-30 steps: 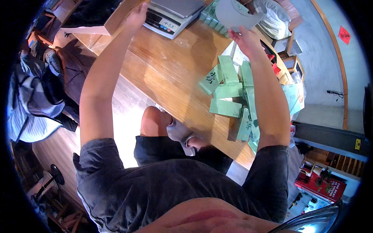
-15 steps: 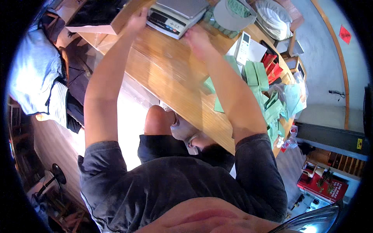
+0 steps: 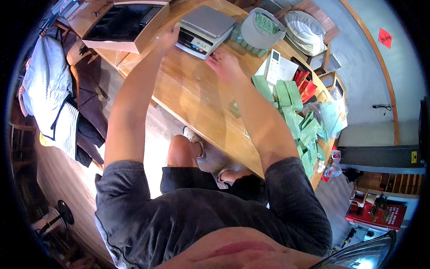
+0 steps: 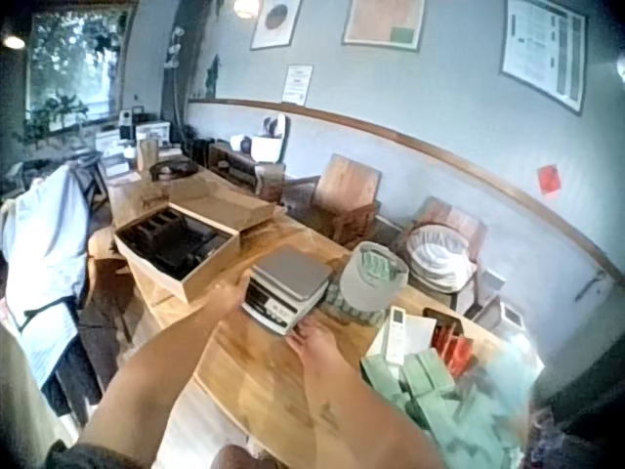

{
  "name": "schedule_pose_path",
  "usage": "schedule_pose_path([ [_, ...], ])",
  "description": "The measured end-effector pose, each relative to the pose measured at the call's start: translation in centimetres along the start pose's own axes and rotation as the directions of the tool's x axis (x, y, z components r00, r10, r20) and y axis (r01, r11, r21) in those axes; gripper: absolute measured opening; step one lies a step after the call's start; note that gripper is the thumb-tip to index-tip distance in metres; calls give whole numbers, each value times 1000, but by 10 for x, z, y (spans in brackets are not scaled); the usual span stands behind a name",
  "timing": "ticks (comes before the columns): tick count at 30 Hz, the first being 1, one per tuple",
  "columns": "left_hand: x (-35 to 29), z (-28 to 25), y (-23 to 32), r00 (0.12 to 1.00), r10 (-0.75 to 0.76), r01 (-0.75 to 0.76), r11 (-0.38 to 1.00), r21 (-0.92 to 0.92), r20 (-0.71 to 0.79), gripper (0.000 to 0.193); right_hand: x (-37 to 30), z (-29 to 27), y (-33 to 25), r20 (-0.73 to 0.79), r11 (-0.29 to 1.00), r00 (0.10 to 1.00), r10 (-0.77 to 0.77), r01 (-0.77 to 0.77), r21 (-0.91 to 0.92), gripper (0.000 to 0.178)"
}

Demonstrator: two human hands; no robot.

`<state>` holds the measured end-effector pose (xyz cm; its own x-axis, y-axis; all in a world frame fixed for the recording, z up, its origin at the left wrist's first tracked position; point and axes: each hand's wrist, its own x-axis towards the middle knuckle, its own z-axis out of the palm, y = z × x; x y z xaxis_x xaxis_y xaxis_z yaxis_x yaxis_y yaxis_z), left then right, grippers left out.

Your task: The person sorts tea packets by hand on a wooden table, picking them up individually or in small groups and placing them into different stacks or onto a digital scale.

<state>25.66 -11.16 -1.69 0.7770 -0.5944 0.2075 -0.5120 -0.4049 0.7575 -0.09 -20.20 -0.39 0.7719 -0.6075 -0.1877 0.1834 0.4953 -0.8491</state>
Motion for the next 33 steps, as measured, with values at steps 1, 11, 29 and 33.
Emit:
schedule_pose_path([
  [1,-1,18,26,998,-27,30,997,-67,55,65,3,-33,4,77,977,985,-156,165,-134,31],
  [11,-1,15,39,996,-84,72,949,-306,-26,57,-12,16,-39,-86,984,996,-18,3,-176,24],
  [29,-241,-59,28,989,-78,121,921,-370,129,56,-195,33,24,-231,797,962,145,-251,-549,41],
  [33,-262,-57,55,974,-92,155,938,-310,209,52,-240,32,10,-254,790,962,97,-230,-568,43],
])
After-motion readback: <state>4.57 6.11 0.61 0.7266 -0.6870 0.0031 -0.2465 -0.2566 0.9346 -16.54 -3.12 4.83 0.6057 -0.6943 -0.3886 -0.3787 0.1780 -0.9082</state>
